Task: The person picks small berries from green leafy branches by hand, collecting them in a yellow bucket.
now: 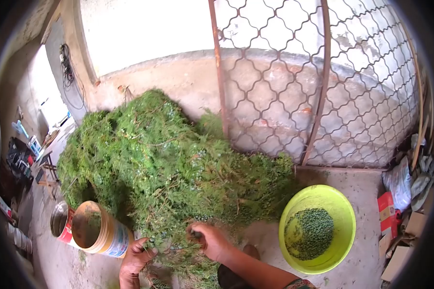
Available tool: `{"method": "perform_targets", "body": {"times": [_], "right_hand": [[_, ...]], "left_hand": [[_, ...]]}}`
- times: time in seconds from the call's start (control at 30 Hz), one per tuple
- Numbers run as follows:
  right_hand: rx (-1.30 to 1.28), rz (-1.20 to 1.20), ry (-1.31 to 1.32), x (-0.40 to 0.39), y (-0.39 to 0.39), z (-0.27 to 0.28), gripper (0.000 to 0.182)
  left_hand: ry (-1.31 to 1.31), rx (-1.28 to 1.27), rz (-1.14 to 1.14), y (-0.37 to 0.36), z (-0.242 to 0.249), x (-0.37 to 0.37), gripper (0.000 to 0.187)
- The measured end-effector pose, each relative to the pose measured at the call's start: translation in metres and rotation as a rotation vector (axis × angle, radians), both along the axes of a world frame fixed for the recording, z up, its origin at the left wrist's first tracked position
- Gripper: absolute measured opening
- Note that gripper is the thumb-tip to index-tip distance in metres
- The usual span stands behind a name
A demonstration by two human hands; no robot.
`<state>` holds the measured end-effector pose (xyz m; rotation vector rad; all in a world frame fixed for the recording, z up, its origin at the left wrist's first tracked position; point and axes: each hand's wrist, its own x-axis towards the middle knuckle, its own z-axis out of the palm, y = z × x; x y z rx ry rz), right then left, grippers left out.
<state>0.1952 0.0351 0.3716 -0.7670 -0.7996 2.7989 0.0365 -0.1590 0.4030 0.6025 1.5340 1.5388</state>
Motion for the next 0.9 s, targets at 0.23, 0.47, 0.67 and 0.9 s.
{"method": "perform_targets", "body": {"times": [0.23,0.47,0.67,0.9], "right_hand": [[0.235,0.476,0.109,0.0,-0.014,0.008,0.034],[0.428,0.182,-0.049,-0.003,-0.023,0.012,0.029],[0.219,-0.224,0.088,0.01,0.016,-0.007,0.011],[-0.155,-0.153,0.247,0.013,0.025,0.006,0.011]], "left_hand": [[0.019,-0.115,-0.025,0.006,0.004,0.0,0.028],[0.065,-0.124,-0.051,0.015,0.014,0.009,0.02],[0.075,-0.052,0.184,-0.002,0.02,-0.008,0.024],[0.168,-0.026,0.209,0.013,0.01,-0.001,0.025]]}}
